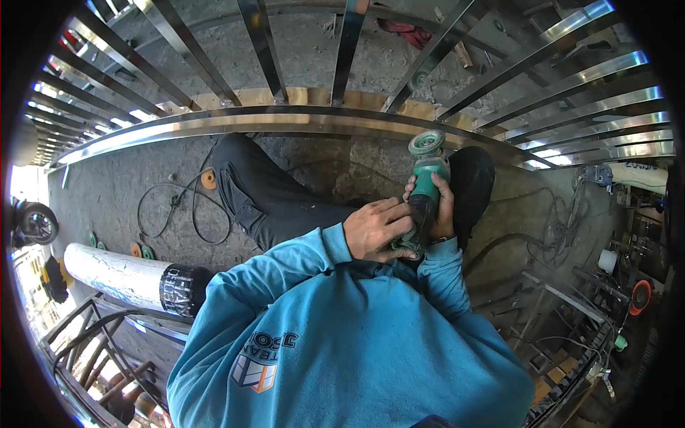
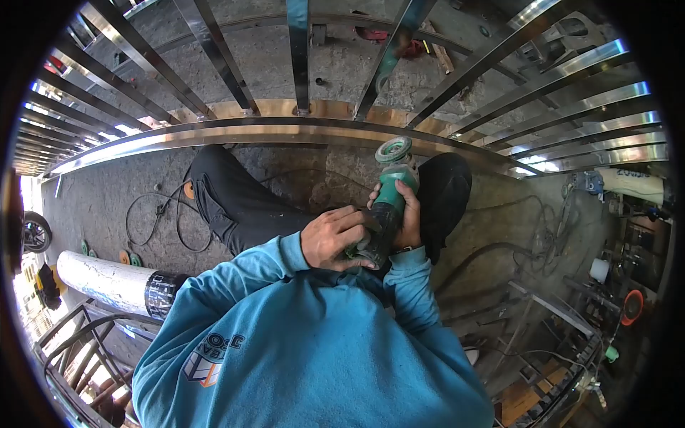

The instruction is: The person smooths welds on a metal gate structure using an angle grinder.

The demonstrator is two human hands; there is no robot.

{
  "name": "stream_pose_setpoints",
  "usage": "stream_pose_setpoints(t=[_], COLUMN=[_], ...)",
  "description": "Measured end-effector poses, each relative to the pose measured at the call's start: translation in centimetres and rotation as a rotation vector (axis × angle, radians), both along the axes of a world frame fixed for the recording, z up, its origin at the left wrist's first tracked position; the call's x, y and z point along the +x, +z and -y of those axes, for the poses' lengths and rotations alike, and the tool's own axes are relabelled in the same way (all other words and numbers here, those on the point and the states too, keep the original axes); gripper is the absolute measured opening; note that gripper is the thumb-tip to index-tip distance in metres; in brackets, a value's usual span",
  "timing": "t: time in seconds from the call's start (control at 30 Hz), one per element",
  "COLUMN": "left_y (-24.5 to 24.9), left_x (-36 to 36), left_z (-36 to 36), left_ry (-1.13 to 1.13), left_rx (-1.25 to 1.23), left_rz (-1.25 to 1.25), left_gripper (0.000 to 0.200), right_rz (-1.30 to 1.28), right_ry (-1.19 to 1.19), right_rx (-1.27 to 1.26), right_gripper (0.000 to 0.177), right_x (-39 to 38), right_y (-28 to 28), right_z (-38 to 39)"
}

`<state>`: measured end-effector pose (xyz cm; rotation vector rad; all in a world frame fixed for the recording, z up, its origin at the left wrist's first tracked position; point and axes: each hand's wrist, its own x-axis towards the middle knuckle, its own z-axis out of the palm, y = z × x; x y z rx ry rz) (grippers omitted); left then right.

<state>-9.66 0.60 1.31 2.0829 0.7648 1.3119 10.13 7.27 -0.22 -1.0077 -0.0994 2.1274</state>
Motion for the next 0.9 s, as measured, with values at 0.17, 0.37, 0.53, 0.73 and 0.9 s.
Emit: stream_pose_setpoints(t=[0.17, 0.37, 0.53, 0.73, 0.9], left_y=[-0.2, -0.2, 0.8, 0.6, 1.9], left_x=[-0.5, -0.7, -1.2, 0.6, 2.6], left_z=[0.1, 0.3, 0.2, 0.6, 0.2], left_ry=[0.081, 0.125, 0.142, 0.163, 0.148], left_rx=[-0.064, -0.163, -0.217, -0.218, -0.268], left_rz=[-0.067, -0.104, -0.194, -0.351, -0.263], left_gripper=[0.06, 0.066, 0.071, 0.074, 0.085], right_rz=[0.088, 0.117, 0.142, 0.318, 0.269], right_ry=[0.034, 0.039, 0.087, 0.127, 0.191], right_rx=[-0.007, -0.038, -0.009, 0.07, 0.102], right_gripper=[0.038, 0.038, 0.038, 0.039, 0.042], right_x=[-0.6, -1.3, -0.9, 0.4, 2.6], right_y=[0.1, -0.4, -0.3, -0.8, 0.6], right_z=[-0.4, -0.8, -1.0, -1.4, -3.2])
